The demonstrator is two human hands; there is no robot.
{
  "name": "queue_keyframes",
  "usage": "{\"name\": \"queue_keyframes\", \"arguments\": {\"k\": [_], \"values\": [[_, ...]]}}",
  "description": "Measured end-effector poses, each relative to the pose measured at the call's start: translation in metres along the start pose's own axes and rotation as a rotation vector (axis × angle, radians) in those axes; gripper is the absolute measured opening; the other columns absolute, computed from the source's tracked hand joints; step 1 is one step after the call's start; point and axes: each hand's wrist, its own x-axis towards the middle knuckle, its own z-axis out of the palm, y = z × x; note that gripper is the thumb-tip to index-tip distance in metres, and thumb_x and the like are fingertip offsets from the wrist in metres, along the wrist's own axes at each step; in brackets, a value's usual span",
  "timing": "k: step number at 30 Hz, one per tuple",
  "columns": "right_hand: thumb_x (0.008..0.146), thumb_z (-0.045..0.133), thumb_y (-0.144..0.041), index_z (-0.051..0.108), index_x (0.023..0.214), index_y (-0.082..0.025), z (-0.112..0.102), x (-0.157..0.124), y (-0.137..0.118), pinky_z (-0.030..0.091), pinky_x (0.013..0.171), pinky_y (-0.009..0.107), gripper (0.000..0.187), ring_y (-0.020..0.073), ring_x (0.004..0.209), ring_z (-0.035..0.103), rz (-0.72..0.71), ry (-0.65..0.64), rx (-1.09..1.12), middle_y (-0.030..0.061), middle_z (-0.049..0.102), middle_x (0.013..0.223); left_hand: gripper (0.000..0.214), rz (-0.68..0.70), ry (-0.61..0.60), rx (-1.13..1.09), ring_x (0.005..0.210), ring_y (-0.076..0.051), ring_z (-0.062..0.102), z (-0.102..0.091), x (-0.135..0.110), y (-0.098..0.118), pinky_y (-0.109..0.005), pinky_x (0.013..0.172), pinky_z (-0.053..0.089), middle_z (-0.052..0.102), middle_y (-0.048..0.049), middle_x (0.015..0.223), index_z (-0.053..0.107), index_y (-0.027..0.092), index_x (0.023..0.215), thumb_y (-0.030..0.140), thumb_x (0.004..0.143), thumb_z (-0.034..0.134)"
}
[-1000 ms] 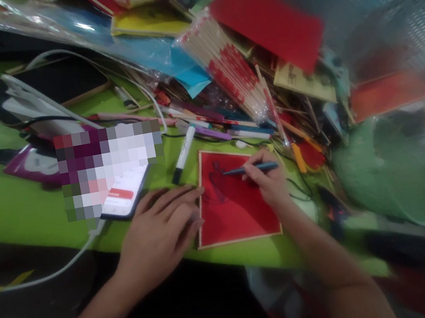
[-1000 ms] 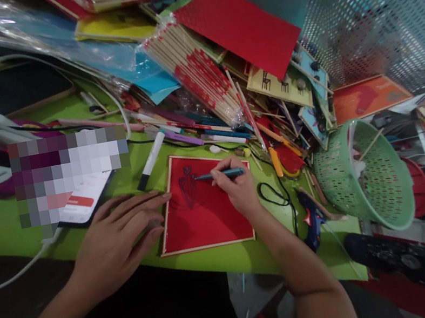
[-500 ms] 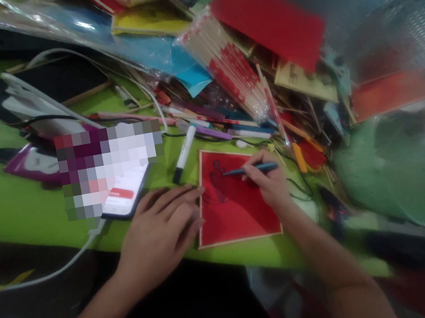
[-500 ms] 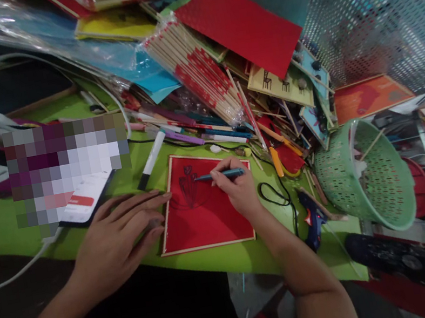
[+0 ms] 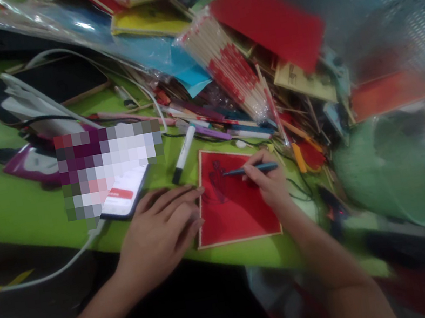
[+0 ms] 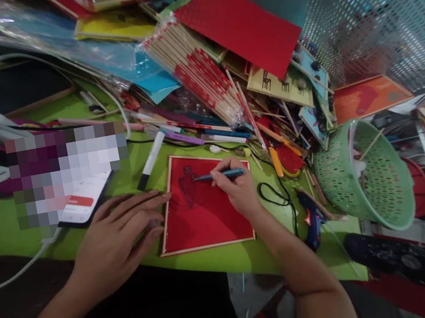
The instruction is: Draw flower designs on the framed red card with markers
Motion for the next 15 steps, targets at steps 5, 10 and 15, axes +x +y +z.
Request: {"name": "queue_keyframes", "arguments": {"k": [5, 10, 15], "values": [[0.087, 0.076, -0.045, 0.062, 0.08, -0.025, -0.0004, -0.0002, 0.001, 0.046, 0.057, 0.028, 0.025, 0.0136, 0.055, 0.057, -0.01, -0.015, -0.013, -0.0045, 0.065, 0.061, 0.012, -0.002, 0.003, -0.004, 0.13, -0.026, 0.068, -0.0002, -0.0005, -0.0005, -0.049, 0.112, 0.043, 0.073, -0.0019, 0.141, 0.064, 0.026, 0.101, 0.029, 0.104, 0.053], [0.086, 0.076, -0.041, 0.062, 0.081, -0.025, -0.0003, 0.0005, 0.0008, 0.045, 0.056, 0.027, 0.022, 0.0131, 0.054, 0.058, 0.0, 0.019, -0.009, -0.0048, 0.065, 0.061, 0.012, 0.006, 0.001, 0.011, 0.13, -0.026, 0.068, 0.0002, -0.0008, -0.0001, -0.05, 0.113, 0.042, 0.073, -0.0031, 0.142, 0.063, 0.025, 0.102, 0.03, 0.105, 0.053], [0.086, 0.076, -0.041, 0.062, 0.081, -0.025, -0.001, 0.0005, 0.0006, 0.044, 0.055, 0.026, 0.022, 0.0136, 0.055, 0.059, 0.005, 0.029, -0.025, -0.0045, 0.066, 0.061, 0.014, -0.015, 0.0, -0.01, 0.129, -0.026, 0.069, 0.001, 0.0004, 0.0001, -0.05, 0.114, 0.043, 0.074, -0.0019, 0.139, 0.065, 0.026, 0.1, 0.03, 0.104, 0.053]]}}
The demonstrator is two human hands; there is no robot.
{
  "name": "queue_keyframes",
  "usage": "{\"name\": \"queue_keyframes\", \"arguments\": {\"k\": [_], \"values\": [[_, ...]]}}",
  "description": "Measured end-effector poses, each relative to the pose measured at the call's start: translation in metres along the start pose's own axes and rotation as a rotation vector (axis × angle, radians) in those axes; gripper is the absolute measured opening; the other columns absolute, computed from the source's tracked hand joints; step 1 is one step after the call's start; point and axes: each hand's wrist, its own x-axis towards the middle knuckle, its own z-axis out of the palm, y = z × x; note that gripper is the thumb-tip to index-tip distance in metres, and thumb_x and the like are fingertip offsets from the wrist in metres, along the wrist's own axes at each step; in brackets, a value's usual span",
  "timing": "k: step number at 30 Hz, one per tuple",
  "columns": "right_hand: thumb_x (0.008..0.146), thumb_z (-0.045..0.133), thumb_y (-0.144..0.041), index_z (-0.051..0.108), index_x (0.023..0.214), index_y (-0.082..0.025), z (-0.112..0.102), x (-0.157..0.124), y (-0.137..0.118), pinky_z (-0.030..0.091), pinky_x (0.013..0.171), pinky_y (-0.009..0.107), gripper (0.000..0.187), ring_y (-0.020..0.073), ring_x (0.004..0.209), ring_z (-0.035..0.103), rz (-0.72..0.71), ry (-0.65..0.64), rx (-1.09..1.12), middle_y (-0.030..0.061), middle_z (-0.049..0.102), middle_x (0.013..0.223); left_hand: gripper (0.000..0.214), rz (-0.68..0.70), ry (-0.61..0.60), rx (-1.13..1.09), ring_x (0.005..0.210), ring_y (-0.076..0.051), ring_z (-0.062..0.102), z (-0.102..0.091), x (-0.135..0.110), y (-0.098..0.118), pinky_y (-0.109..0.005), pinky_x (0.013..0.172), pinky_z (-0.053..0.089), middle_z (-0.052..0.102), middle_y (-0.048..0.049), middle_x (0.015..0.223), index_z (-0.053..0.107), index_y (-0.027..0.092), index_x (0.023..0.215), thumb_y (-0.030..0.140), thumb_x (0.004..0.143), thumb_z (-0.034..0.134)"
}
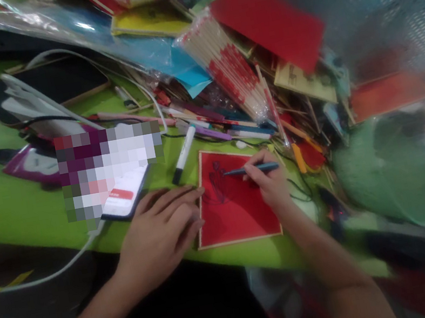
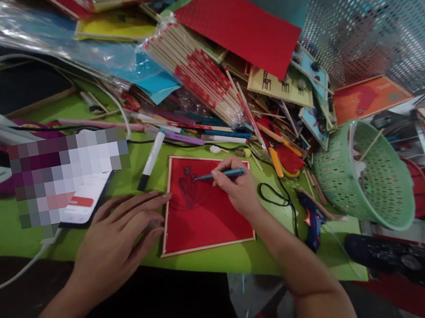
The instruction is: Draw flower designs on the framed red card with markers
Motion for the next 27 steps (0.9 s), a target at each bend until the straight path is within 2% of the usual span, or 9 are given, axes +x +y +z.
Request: {"name": "queue_keyframes", "arguments": {"k": [11, 21, 27], "values": [[0.088, 0.077, -0.049, 0.062, 0.084, -0.025, 0.0008, 0.0, 0.0033, 0.048, 0.057, 0.027, 0.028, 0.0142, 0.058, 0.063, -0.008, -0.001, 0.026, -0.0041, 0.067, 0.066, 0.011, 0.0, 0.009, 0.001, 0.13, -0.026, 0.069, 0.0021, -0.002, -0.0013, -0.049, 0.115, 0.043, 0.074, -0.0013, 0.14, 0.065, 0.026, 0.102, 0.03, 0.104, 0.055], [0.087, 0.079, -0.053, 0.064, 0.085, -0.025, 0.0045, 0.0015, -0.0035, 0.05, 0.059, 0.028, 0.032, 0.0143, 0.06, 0.065, -0.008, -0.032, 0.035, -0.0032, 0.07, 0.068, 0.012, 0.011, -0.006, 0.027, 0.133, -0.025, 0.066, 0.0025, -0.0039, -0.001, -0.049, 0.114, 0.04, 0.072, -0.0024, 0.144, 0.062, 0.026, 0.105, 0.031, 0.107, 0.051], [0.088, 0.079, -0.051, 0.065, 0.085, -0.024, 0.0034, 0.0013, -0.0008, 0.052, 0.062, 0.028, 0.03, 0.0147, 0.063, 0.066, -0.015, -0.045, 0.021, -0.003, 0.07, 0.068, 0.012, 0.03, -0.005, 0.04, 0.132, -0.025, 0.067, 0.0029, -0.0024, -0.0014, -0.049, 0.113, 0.039, 0.072, -0.0035, 0.143, 0.061, 0.025, 0.105, 0.031, 0.107, 0.051]]}}
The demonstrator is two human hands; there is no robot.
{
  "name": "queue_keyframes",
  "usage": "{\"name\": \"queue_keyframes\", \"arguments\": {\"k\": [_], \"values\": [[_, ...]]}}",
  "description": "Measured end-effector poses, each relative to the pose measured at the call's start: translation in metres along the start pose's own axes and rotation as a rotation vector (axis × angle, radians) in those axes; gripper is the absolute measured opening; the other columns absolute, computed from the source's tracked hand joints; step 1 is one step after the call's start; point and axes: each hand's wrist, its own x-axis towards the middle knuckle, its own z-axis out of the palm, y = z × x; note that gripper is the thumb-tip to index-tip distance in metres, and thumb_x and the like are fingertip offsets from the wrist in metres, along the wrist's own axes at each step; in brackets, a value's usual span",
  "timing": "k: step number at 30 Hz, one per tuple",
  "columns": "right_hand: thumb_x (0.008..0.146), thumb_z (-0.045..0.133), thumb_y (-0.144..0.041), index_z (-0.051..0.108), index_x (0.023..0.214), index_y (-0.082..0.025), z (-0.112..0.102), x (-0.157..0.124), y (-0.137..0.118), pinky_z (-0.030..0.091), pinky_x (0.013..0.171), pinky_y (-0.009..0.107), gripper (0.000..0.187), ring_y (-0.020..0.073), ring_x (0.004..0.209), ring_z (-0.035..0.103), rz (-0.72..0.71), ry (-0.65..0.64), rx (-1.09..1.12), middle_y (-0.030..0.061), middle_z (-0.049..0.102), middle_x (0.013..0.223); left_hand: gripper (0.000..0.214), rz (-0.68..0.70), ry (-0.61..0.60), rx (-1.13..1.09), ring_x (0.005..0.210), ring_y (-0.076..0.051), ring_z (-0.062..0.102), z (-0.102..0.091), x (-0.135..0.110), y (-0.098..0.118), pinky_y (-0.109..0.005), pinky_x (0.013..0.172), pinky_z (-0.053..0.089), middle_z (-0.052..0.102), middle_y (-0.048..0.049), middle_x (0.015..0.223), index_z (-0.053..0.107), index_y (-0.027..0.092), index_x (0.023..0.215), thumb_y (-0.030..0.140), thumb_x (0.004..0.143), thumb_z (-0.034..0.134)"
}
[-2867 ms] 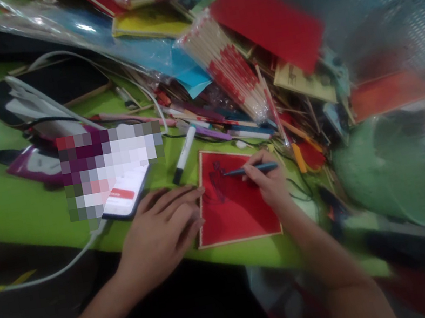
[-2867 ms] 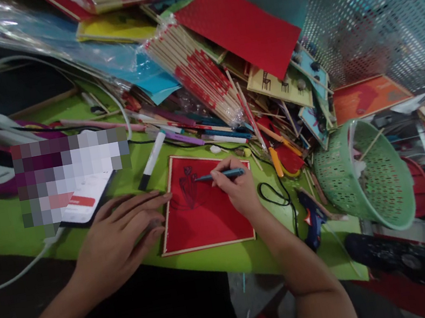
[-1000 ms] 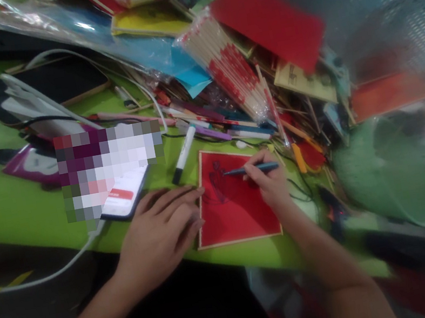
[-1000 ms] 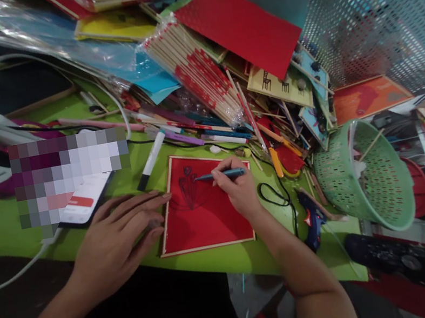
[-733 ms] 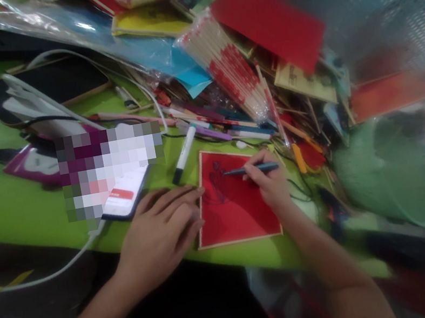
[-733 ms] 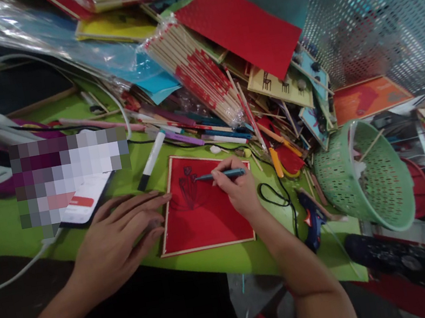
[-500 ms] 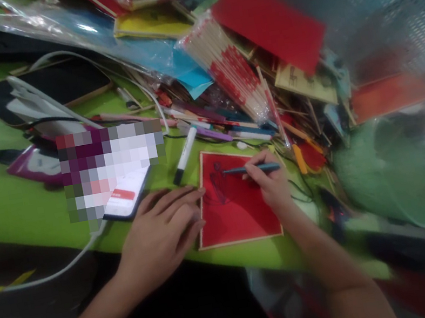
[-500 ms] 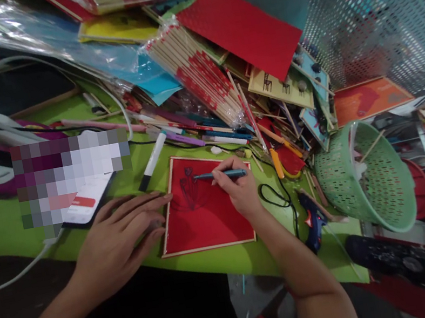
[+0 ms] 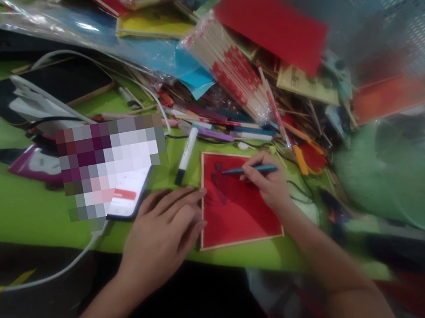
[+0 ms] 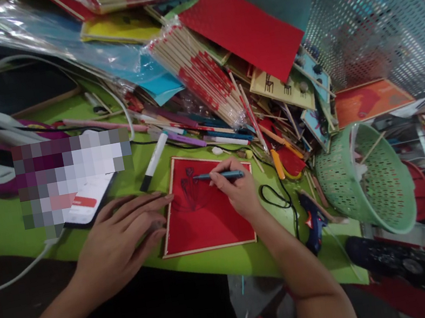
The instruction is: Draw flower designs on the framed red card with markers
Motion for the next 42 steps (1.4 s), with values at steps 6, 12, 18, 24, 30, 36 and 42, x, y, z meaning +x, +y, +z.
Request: {"name": "queue_keyframes", "arguments": {"k": [6, 12, 18, 24, 30, 36, 42], "values": [[0.087, 0.079, -0.05, 0.066, 0.085, -0.024, 0.0005, 0.0005, 0.0011, 0.051, 0.061, 0.027, 0.029, 0.0143, 0.062, 0.066, -0.007, 0.009, 0.01, -0.0033, 0.07, 0.068, 0.013, 0.01, 0.001, 0.011, 0.132, -0.025, 0.067, 0.0002, 0.0009, 0.0004, -0.048, 0.114, 0.038, 0.072, -0.0044, 0.142, 0.06, 0.025, 0.104, 0.031, 0.108, 0.049], [0.087, 0.08, -0.048, 0.065, 0.084, -0.024, 0.0005, 0.0005, 0.0001, 0.049, 0.058, 0.026, 0.028, 0.0136, 0.059, 0.065, -0.005, 0.017, 0.038, -0.0037, 0.07, 0.066, 0.013, 0.015, 0.012, 0.009, 0.131, -0.025, 0.068, -0.0013, 0.002, 0.0005, -0.047, 0.112, 0.039, 0.073, -0.0036, 0.141, 0.061, 0.025, 0.102, 0.03, 0.107, 0.05], [0.087, 0.08, -0.045, 0.066, 0.083, -0.024, -0.0014, -0.0001, 0.0034, 0.045, 0.056, 0.025, 0.026, 0.0127, 0.057, 0.063, -0.01, 0.011, 0.069, -0.0041, 0.069, 0.065, 0.013, 0.012, 0.013, 0.012, 0.132, -0.025, 0.067, -0.0012, 0.0, 0.0004, -0.048, 0.113, 0.038, 0.073, -0.0051, 0.142, 0.061, 0.024, 0.103, 0.029, 0.108, 0.049], [0.088, 0.079, -0.044, 0.065, 0.083, -0.024, -0.0009, 0.0003, 0.0025, 0.045, 0.057, 0.026, 0.025, 0.0132, 0.057, 0.062, -0.013, 0.002, 0.046, -0.0039, 0.068, 0.064, 0.013, 0.022, 0.005, 0.021, 0.13, -0.025, 0.068, -0.0008, 0.0014, 0.0002, -0.048, 0.111, 0.038, 0.073, -0.0047, 0.142, 0.06, 0.024, 0.103, 0.031, 0.108, 0.05], [0.087, 0.078, -0.045, 0.064, 0.082, -0.024, -0.0018, -0.0003, 0.0016, 0.046, 0.058, 0.027, 0.025, 0.0134, 0.057, 0.06, -0.011, -0.013, 0.021, -0.004, 0.067, 0.063, 0.013, 0.01, 0.009, 0.015, 0.131, -0.025, 0.067, -0.0001, 0.0021, 0.0002, -0.048, 0.112, 0.038, 0.073, -0.004, 0.141, 0.06, 0.025, 0.103, 0.03, 0.108, 0.049], [0.087, 0.079, -0.043, 0.065, 0.082, -0.024, -0.0011, -0.0003, 0.0007, 0.046, 0.058, 0.027, 0.024, 0.0134, 0.057, 0.06, -0.01, -0.009, 0.03, -0.0039, 0.067, 0.064, 0.014, 0.004, 0.016, 0.006, 0.132, -0.025, 0.067, -0.0006, -0.0002, 0.0003, -0.048, 0.113, 0.039, 0.073, -0.0041, 0.142, 0.061, 0.025, 0.104, 0.03, 0.108, 0.049], [0.088, 0.077, -0.041, 0.065, 0.082, -0.024, -0.0015, -0.0004, 0.0019, 0.046, 0.059, 0.027, 0.021, 0.0127, 0.057, 0.058, -0.018, -0.013, 0.027, -0.0042, 0.067, 0.064, 0.015, -0.006, 0.017, -0.006, 0.131, -0.025, 0.067, 0.0, 0.0007, 0.0004, -0.048, 0.114, 0.039, 0.073, -0.0032, 0.141, 0.062, 0.025, 0.103, 0.031, 0.107, 0.05]]}}
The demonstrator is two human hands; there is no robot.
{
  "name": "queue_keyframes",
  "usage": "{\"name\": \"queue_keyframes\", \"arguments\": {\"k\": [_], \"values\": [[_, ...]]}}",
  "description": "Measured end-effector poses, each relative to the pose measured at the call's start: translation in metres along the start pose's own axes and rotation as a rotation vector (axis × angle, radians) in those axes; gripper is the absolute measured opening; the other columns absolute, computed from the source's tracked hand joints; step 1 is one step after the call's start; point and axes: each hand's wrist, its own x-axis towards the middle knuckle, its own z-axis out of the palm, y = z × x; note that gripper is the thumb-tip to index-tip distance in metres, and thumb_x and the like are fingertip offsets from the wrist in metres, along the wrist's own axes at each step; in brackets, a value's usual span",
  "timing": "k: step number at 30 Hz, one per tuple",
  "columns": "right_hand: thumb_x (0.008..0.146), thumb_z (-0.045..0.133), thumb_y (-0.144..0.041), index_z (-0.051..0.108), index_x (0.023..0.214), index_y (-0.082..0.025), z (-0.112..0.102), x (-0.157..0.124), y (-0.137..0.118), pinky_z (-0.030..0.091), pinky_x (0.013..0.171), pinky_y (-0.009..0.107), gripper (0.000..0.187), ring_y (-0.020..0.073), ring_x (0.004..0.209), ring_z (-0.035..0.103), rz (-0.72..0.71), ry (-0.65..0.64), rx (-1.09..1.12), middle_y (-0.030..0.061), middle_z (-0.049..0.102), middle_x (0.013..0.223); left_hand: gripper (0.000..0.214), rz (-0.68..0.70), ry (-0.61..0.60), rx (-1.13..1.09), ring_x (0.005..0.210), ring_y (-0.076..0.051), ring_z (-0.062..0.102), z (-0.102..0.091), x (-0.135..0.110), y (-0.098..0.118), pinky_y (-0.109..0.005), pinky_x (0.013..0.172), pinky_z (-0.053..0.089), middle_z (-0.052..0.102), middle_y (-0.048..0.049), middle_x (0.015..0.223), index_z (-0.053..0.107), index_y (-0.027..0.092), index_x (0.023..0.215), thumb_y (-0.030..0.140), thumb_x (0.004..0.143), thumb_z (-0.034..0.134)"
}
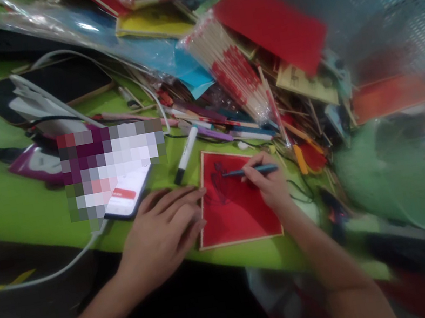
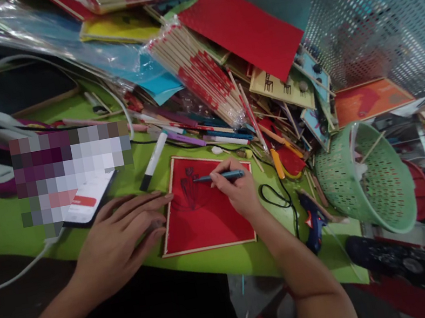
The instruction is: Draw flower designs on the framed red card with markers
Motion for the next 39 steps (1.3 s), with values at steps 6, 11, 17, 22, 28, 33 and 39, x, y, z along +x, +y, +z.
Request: {"name": "queue_keyframes", "arguments": {"k": [6, 11, 17, 22, 28, 33, 39], "values": [[0.088, 0.076, -0.046, 0.063, 0.082, -0.024, 0.0, 0.0, -0.002, 0.048, 0.06, 0.028, 0.026, 0.0132, 0.057, 0.059, 0.004, -0.006, -0.042, -0.0041, 0.066, 0.064, 0.017, -0.005, -0.008, 0.002, 0.131, -0.025, 0.067, -0.001, 0.0, 0.0, -0.048, 0.114, 0.041, 0.074, -0.0029, 0.141, 0.064, 0.025, 0.104, 0.032, 0.108, 0.049], [0.088, 0.077, -0.049, 0.062, 0.082, -0.025, 0.001, 0.0, -0.003, 0.048, 0.059, 0.028, 0.029, 0.0133, 0.056, 0.059, 0.004, 0.002, -0.035, -0.0044, 0.065, 0.063, 0.016, -0.009, -0.01, -0.007, 0.13, -0.026, 0.068, -0.003, 0.0, 0.001, -0.049, 0.114, 0.042, 0.074, -0.003, 0.139, 0.065, 0.025, 0.103, 0.032, 0.106, 0.051], [0.089, 0.076, -0.051, 0.063, 0.083, -0.024, 0.001, 0.0, -0.003, 0.047, 0.058, 0.028, 0.03, 0.0136, 0.058, 0.06, 0.016, 0.003, -0.046, -0.0035, 0.067, 0.065, 0.012, -0.002, 0.008, -0.032, 0.129, -0.026, 0.069, -0.004, 0.002, 0.001, -0.048, 0.114, 0.043, 0.075, -0.0021, 0.139, 0.065, 0.025, 0.101, 0.029, 0.104, 0.054], [0.089, 0.078, -0.046, 0.063, 0.082, -0.024, 0.0, -0.002, -0.001, 0.045, 0.055, 0.026, 0.027, 0.0123, 0.054, 0.058, 0.001, 0.023, 0.007, -0.0045, 0.066, 0.063, 0.012, 0.001, -0.007, -0.019, 0.13, -0.027, 0.068, -0.004, 0.001, 0.001, -0.048, 0.112, 0.042, 0.074, -0.0036, 0.141, 0.065, 0.024, 0.102, 0.029, 0.105, 0.054], [0.089, 0.076, -0.046, 0.062, 0.084, -0.025, -0.005, -0.005, 0.008, 0.044, 0.053, 0.025, 0.026, 0.0127, 0.054, 0.058, -0.012, 0.091, 0.03, -0.006, 0.064, 0.062, 0.012, -0.007, -0.021, -0.003, 0.132, -0.027, 0.067, -0.003, 0.001, 0.0, -0.049, 0.111, 0.041, 0.072, -0.0031, 0.143, 0.064, 0.025, 0.104, 0.03, 0.106, 0.053], [0.088, 0.074, -0.04, 0.061, 0.08, -0.025, -0.005, -0.005, 0.002, 0.045, 0.056, 0.027, 0.021, 0.0131, 0.055, 0.056, 0.017, 0.051, -0.011, -0.0058, 0.062, 0.06, 0.014, -0.033, -0.038, -0.024, 0.134, -0.028, 0.066, -0.004, 0.0, 0.001, -0.051, 0.113, 0.041, 0.072, -0.0019, 0.143, 0.063, 0.025, 0.099, 0.031, 0.106, 0.052], [0.088, 0.074, -0.04, 0.062, 0.079, -0.025, -0.004, -0.004, 0.0, 0.046, 0.058, 0.028, 0.021, 0.0132, 0.055, 0.056, 0.018, 0.026, -0.008, -0.0057, 0.063, 0.06, 0.015, -0.03, -0.036, -0.024, 0.133, -0.027, 0.067, -0.004, 0.001, 0.001, -0.05, 0.113, 0.042, 0.073, -0.0021, 0.142, 0.063, 0.025, 0.099, 0.031, 0.106, 0.051]]}}
